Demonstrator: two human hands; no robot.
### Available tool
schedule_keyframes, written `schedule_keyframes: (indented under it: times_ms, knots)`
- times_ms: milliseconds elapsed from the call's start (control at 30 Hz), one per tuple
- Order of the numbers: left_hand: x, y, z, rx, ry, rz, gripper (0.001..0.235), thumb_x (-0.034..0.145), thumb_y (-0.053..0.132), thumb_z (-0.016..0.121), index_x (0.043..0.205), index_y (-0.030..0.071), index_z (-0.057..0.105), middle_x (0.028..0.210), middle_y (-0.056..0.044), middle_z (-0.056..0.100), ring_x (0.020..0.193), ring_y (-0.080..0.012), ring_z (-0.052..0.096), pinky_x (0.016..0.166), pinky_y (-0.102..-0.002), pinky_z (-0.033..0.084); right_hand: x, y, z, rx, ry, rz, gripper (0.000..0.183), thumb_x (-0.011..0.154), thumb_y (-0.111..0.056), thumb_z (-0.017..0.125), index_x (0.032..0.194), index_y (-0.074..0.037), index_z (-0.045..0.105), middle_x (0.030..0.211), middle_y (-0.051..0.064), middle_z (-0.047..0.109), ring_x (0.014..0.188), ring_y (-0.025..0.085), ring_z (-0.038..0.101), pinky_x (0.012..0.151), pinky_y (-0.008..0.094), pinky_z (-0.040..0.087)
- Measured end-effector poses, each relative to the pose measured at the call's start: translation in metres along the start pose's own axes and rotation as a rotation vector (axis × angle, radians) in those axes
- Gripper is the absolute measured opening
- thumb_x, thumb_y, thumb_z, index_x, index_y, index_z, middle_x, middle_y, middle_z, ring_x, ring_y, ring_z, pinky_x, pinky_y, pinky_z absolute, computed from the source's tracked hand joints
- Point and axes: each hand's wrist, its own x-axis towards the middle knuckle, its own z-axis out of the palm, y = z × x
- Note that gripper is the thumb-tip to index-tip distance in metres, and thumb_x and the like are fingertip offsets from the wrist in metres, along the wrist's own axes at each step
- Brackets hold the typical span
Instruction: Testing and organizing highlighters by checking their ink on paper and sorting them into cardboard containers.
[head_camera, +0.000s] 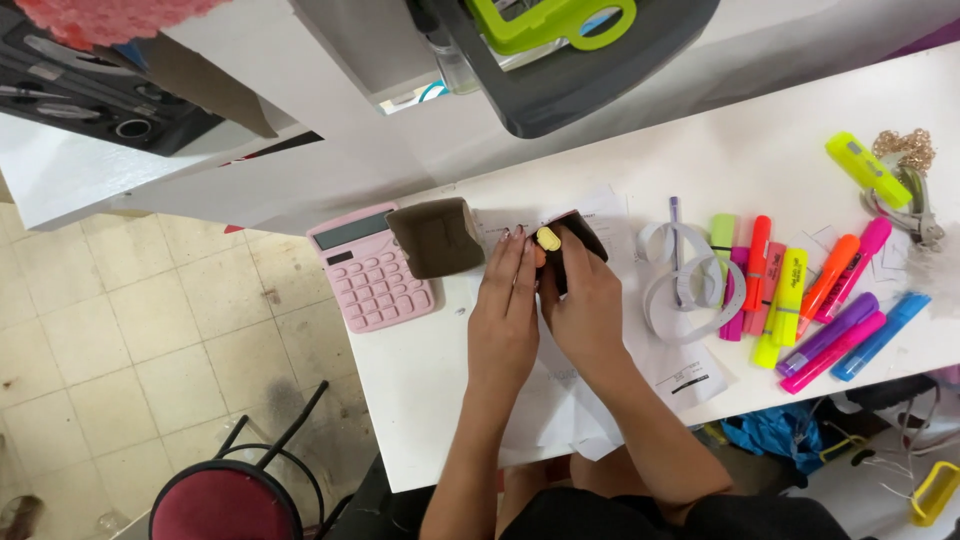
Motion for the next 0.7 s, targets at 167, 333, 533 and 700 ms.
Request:
schedule_keyframes:
  times_ms: [167,333,533,700]
  knots:
    - [0.002,0.0,0.002,0.04,0.045,0.017,0.038,0.101,-0.006,0.056,0.138,-0.003,0.058,0.142,-0.019,0.06,0.129,-0.0345,0.061,0.11,-0.041,0.054,-0.004,0.007,-0.001,-0.012,-0.01,-0.009,0.05,0.084,0.006,0.076,0.13,-0.002,0.059,0.097,0.016,0.07,0.091,0.04,0.072,0.082,0.048,0.059]
    - [0.001,-0.001,0.0,0.077,0.056,0.022,0.036,0.1,-0.006,0.057,0.136,-0.002,0.061,0.139,-0.018,0.062,0.128,-0.0332,0.062,0.108,-0.039,0.055,-0.013,0.021,0.01,-0.076,0.035,0.002,0.037,0.085,0.0,0.081,0.117,-0.006,0.065,0.087,0.008,0.069,0.082,0.032,0.072,0.074,0.042,0.059]
    - [0.001,-0.002,0.001,0.094,0.035,0.021,0.035,0.102,-0.002,0.056,0.136,0.005,0.063,0.141,-0.016,0.06,0.13,-0.034,0.061,0.109,-0.041,0.054,-0.009,0.02,0.011,-0.154,0.12,-0.083,0.022,0.087,-0.002,0.082,0.101,-0.009,0.067,0.078,0.004,0.063,0.073,0.028,0.069,0.068,0.037,0.057]
    - [0.003,0.002,0.001,0.144,0.03,0.021,0.037,0.101,-0.003,0.058,0.135,0.007,0.065,0.14,-0.018,0.059,0.128,-0.0349,0.061,0.107,-0.041,0.054,-0.006,0.02,0.004,-0.209,0.055,-0.101,0.02,0.087,-0.004,0.08,0.086,-0.012,0.061,0.066,0.001,0.054,0.063,0.026,0.064,0.061,0.037,0.054]
